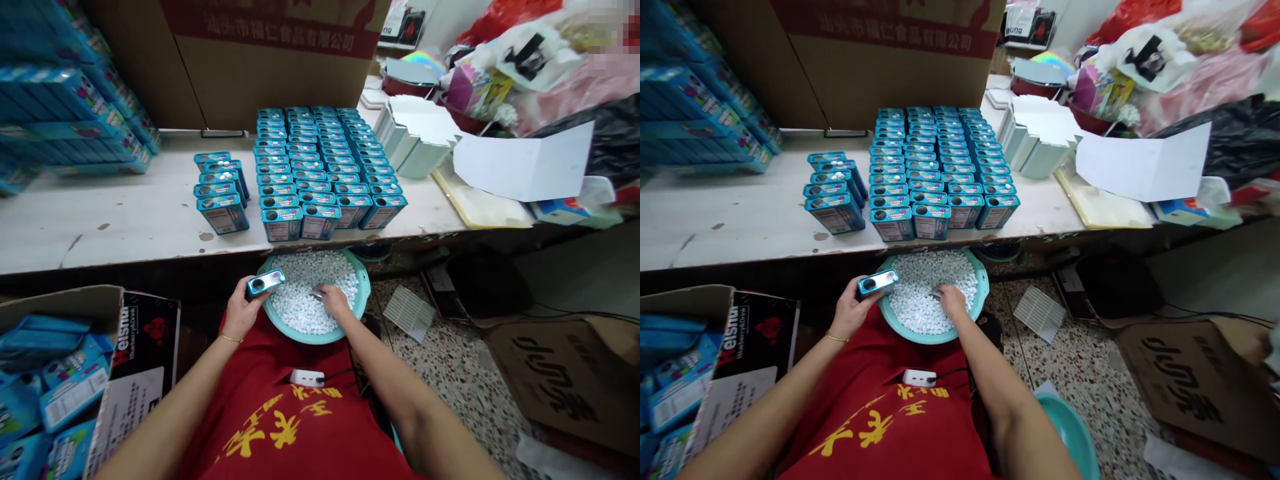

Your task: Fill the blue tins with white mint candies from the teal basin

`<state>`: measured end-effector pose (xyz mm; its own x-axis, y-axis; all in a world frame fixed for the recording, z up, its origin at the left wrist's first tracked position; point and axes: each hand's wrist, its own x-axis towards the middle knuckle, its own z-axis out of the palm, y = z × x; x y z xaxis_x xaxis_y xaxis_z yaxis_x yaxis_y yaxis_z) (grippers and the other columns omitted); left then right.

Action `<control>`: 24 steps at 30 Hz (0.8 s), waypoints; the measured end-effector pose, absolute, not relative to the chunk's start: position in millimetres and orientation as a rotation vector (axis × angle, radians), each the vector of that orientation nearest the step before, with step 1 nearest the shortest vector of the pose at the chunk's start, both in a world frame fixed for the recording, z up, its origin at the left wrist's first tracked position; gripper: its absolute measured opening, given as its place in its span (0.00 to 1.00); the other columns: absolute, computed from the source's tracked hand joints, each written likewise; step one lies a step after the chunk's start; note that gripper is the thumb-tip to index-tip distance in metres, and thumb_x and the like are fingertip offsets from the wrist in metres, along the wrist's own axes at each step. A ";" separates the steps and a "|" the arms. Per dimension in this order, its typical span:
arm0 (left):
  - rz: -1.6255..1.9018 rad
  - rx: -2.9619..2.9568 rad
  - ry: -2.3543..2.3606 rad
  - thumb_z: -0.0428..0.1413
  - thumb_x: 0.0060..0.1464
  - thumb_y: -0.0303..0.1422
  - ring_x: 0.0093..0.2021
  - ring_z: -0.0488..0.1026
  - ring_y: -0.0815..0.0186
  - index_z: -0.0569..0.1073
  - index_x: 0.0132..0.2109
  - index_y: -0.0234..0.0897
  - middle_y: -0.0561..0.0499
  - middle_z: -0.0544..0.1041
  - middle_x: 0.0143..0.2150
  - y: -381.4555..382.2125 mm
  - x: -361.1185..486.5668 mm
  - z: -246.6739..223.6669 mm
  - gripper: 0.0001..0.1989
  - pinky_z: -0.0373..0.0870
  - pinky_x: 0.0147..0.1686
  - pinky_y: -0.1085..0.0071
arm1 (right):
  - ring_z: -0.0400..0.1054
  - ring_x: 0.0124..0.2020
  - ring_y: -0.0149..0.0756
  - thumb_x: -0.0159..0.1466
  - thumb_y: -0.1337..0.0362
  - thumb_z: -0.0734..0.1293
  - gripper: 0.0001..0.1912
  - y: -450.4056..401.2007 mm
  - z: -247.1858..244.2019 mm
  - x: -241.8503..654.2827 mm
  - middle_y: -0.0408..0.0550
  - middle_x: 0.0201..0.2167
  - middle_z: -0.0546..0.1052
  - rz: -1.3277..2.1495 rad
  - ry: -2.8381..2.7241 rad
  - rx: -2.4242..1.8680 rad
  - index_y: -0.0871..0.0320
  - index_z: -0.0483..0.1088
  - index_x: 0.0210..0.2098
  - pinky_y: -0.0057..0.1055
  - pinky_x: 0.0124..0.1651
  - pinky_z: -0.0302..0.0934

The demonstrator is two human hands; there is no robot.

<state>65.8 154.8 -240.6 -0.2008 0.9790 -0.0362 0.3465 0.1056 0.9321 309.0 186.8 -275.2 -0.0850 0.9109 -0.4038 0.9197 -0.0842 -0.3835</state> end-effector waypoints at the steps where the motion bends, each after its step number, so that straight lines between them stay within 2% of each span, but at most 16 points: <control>1: 1.103 1.307 1.655 0.57 0.44 0.40 0.38 0.68 0.66 0.65 0.45 0.38 0.51 0.70 0.38 154.5 64.9 -242.0 0.21 0.64 0.42 0.69 | 0.67 0.44 0.37 0.59 0.68 0.57 0.16 188.6 -275.7 311.9 0.47 0.40 0.75 -0.965 2.136 2.124 0.56 0.72 0.41 0.30 0.45 0.59; 5: 1.132 1.304 1.635 0.57 0.43 0.40 0.39 0.68 0.65 0.65 0.44 0.38 0.51 0.70 0.38 155.5 65.0 -242.9 0.21 0.64 0.42 0.69 | 0.68 0.40 0.33 0.57 0.70 0.57 0.15 191.3 -256.8 331.7 0.45 0.38 0.76 -1.148 2.239 2.116 0.58 0.72 0.40 0.28 0.43 0.60; 11: 1.068 1.383 1.633 0.56 0.45 0.36 0.40 0.68 0.63 0.65 0.45 0.38 0.49 0.70 0.40 160.4 78.3 -241.8 0.19 0.63 0.43 0.66 | 0.69 0.37 0.34 0.57 0.67 0.58 0.14 195.5 -179.0 330.9 0.45 0.35 0.77 -1.389 2.526 1.979 0.57 0.74 0.37 0.29 0.41 0.60; 13: 1.054 1.451 1.626 0.56 0.44 0.34 0.42 0.67 0.62 0.65 0.46 0.38 0.48 0.70 0.42 161.7 85.0 -243.9 0.19 0.63 0.45 0.65 | 0.68 0.39 0.34 0.58 0.68 0.58 0.15 198.6 -151.7 321.0 0.44 0.36 0.77 -1.256 2.538 1.879 0.55 0.74 0.38 0.28 0.43 0.59; 17: 1.029 1.572 1.621 0.55 0.44 0.32 0.43 0.66 0.60 0.66 0.46 0.38 0.48 0.70 0.43 162.0 96.1 -244.8 0.18 0.62 0.46 0.64 | 0.67 0.43 0.38 0.56 0.72 0.57 0.17 201.8 -110.2 293.7 0.46 0.39 0.76 -0.704 2.394 1.679 0.51 0.73 0.38 0.29 0.43 0.57; 20: 1.017 1.636 1.639 0.55 0.44 0.31 0.44 0.66 0.60 0.67 0.45 0.38 0.47 0.70 0.42 160.8 100.4 -241.9 0.17 0.62 0.45 0.64 | 0.68 0.41 0.42 0.55 0.73 0.56 0.17 200.4 -91.0 270.7 0.53 0.37 0.75 -0.411 2.335 1.523 0.57 0.73 0.36 0.32 0.41 0.58; 24: 1.003 1.653 1.659 0.55 0.44 0.31 0.43 0.66 0.59 0.67 0.44 0.38 0.47 0.70 0.41 160.9 102.1 -240.0 0.17 0.62 0.45 0.62 | 0.69 0.37 0.43 0.57 0.72 0.55 0.15 197.8 -75.5 251.2 0.58 0.34 0.74 -0.292 2.367 1.414 0.61 0.71 0.36 0.34 0.38 0.59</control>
